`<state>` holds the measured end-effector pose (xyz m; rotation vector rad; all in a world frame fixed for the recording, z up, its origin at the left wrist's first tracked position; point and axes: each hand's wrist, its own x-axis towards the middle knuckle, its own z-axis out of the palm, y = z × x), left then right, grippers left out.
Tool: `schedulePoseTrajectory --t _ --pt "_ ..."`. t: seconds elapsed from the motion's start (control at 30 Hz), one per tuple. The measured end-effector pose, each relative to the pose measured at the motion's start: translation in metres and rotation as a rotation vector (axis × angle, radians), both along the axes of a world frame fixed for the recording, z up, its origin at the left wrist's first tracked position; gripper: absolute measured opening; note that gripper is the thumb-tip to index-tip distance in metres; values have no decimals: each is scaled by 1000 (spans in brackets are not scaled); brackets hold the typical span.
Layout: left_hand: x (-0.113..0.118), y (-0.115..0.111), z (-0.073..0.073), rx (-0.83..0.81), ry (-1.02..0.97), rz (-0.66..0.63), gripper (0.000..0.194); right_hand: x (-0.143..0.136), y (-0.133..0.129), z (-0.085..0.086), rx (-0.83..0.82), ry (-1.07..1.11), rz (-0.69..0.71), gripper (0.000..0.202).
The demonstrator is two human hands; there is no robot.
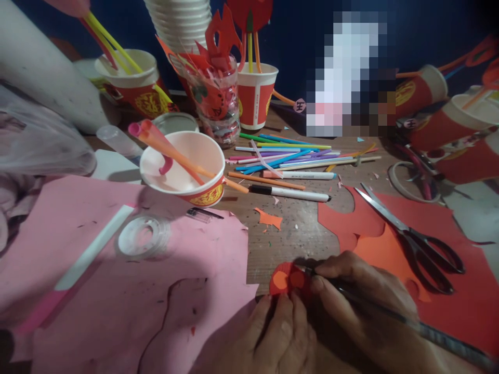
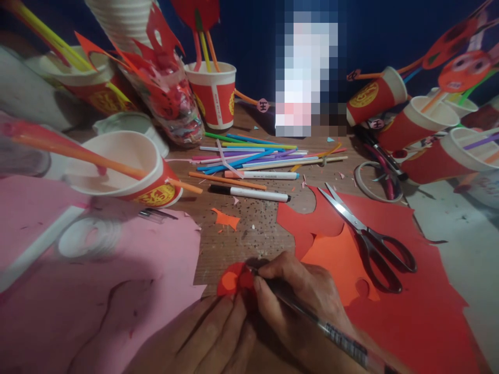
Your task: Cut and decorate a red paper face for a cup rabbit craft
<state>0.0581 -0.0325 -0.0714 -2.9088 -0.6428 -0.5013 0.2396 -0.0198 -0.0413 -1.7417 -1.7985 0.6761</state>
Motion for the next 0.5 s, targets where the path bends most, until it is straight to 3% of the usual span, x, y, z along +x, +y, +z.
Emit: schedulePoseTrajectory --t 0.27,0.5 --pt "-2 -1 -2 25 37 -17 27 5 -1 9 -92 133 -92 16" --pt "-9 -9 -15 18 24 17 26 5 0 9 25 43 69 17"
